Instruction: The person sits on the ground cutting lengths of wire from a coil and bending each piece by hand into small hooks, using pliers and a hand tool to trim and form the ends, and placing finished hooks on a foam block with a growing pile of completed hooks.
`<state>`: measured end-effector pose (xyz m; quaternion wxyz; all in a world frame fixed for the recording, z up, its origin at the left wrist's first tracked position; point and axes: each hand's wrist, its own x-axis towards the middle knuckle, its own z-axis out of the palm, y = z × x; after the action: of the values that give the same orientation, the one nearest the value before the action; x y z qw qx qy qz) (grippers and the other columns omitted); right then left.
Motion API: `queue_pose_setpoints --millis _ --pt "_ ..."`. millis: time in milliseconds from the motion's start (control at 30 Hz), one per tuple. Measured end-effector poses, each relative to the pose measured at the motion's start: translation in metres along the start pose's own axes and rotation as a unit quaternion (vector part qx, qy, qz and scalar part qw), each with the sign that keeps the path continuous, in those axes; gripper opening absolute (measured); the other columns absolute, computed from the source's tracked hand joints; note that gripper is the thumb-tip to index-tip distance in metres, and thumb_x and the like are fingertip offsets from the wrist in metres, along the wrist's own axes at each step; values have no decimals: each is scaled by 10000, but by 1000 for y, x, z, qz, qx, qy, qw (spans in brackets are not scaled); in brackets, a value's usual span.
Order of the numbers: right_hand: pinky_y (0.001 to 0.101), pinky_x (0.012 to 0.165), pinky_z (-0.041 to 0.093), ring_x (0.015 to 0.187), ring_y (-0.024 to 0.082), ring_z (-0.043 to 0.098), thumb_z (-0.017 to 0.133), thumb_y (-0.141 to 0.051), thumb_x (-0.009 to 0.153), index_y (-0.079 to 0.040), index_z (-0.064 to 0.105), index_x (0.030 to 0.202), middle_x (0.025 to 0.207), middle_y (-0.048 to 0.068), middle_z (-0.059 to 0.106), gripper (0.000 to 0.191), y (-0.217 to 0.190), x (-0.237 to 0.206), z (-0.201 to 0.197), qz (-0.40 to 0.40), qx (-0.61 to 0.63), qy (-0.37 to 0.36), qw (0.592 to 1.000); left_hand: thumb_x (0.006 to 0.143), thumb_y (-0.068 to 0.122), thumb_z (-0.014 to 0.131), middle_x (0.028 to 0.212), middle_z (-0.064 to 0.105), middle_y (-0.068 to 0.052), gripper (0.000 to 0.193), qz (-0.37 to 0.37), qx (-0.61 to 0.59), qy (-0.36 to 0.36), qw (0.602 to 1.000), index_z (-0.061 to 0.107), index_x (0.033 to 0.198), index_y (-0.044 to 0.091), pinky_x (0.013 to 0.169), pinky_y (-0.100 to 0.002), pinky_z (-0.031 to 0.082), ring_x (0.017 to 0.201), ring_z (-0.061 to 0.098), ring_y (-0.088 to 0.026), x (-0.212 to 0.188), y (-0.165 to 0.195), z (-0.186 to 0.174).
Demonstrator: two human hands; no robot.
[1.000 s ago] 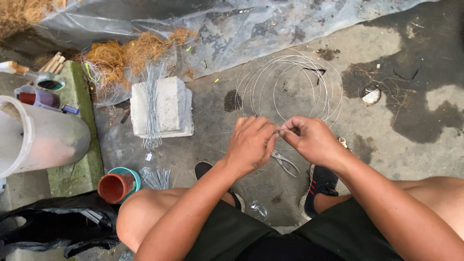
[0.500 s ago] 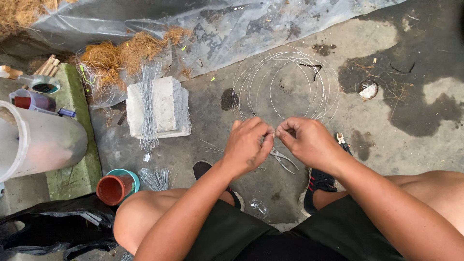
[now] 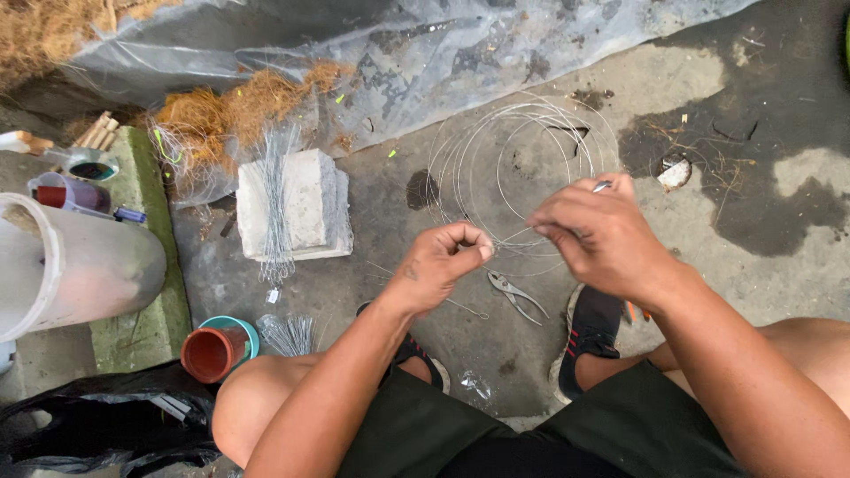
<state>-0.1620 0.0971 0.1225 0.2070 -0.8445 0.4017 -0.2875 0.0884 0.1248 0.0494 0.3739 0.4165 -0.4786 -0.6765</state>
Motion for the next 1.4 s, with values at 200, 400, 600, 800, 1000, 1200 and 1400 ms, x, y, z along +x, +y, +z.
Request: queue_pose_setpoints --millis 200,400,600,800,1000,1200,1400 --pt "349 958 391 980 142 692 722 -81 913 -121 760 1026 1024 12 763 126 5 -1 17 51 79 46 995 966 95 715 1350 614 -72 75 29 -183 -31 982 718 1030 58 1105 -353 381 1242 538 -147 -9 11 3" --pt "346 935 463 1023 171 678 714 -85 920 -104 760 1018 1037 38 751 110 -2 -6 55 78 208 35 974 972 86 720 1375 638 -112 94 60 -287 -11 956 726 1063 64 1173 -407 370 1315 547 -203 -13 14 12" --pt "331 744 499 829 159 611 693 -111 967 -67 773 1049 875 87 688 122 -22 -16 85 288 323 -51 900 979 80 727 1161 720 -120 121 67 -297 46 952 724 1092 37 1068 -399 468 1143 643 -208 -10 6 23" --pt "279 859 549 977 94 684 644 -99 978 -6 569 1213 1009 37 724 264 -30 -26 96 201 476 -3 856 956 97 733 1111 723 -106 168 41 -285 105 952 704 1101 19 842 -324 556 935 680 -161 -3 2 20" --pt "297 799 581 900 113 708 650 -90 957 -9 664 1089 946 44 732 156 -29 -27 92 237 424 -48 873 971 67 720 1131 733 -105 174 43 -273 94 957 698 1133 7 805 -291 536 873 634 -123 1 1 16" --pt "296 725 569 830 135 719 686 -106 910 -24 689 991 914 66 739 116 -27 -22 73 183 244 -8 952 937 80 712 1056 749 -64 178 5 -92 89 992 658 1100 35 771 -267 558 888 671 -97 0 11 3" --pt "294 735 565 822 124 716 706 -111 900 -23 691 983 870 57 750 122 -29 -17 69 182 245 -41 951 937 104 721 899 735 -22 143 -12 100 113 988 730 1043 10 702 -251 535 794 640 -66 -5 17 7"
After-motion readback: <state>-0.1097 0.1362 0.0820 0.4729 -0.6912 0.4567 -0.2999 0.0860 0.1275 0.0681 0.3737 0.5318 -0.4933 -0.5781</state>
